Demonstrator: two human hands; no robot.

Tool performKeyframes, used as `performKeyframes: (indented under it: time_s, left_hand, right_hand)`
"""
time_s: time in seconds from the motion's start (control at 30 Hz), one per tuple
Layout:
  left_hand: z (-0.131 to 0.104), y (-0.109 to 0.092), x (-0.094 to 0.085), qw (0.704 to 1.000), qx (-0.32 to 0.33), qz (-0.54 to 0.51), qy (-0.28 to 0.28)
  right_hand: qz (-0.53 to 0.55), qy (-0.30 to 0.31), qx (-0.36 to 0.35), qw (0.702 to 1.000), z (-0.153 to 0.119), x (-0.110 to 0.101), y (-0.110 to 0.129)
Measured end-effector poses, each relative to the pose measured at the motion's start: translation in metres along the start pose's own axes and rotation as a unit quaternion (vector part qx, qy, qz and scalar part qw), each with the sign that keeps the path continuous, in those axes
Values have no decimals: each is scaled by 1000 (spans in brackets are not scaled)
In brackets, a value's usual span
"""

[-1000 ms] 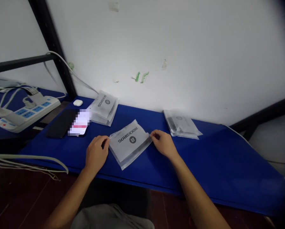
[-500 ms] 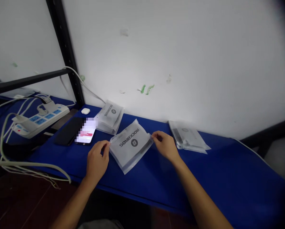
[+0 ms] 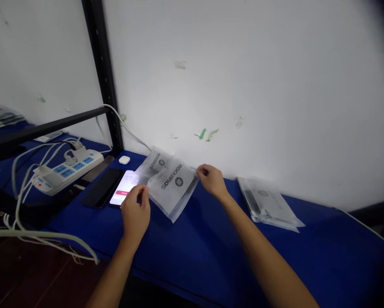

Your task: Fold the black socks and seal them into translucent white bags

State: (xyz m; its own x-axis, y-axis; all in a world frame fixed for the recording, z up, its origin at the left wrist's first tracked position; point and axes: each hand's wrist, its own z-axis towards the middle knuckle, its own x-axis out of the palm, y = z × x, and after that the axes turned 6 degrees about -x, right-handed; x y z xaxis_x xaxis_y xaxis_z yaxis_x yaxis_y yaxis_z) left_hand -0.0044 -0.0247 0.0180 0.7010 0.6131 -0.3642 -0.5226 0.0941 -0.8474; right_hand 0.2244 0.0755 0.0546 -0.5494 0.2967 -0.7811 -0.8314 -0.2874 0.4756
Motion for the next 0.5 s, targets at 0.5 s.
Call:
performKeyframes:
  time_s: [0.5]
  left_hand:
    - [77, -3, 34, 992, -75, 43, -95]
  right_hand:
    - [25, -5, 11, 1000, 101, 67, 24]
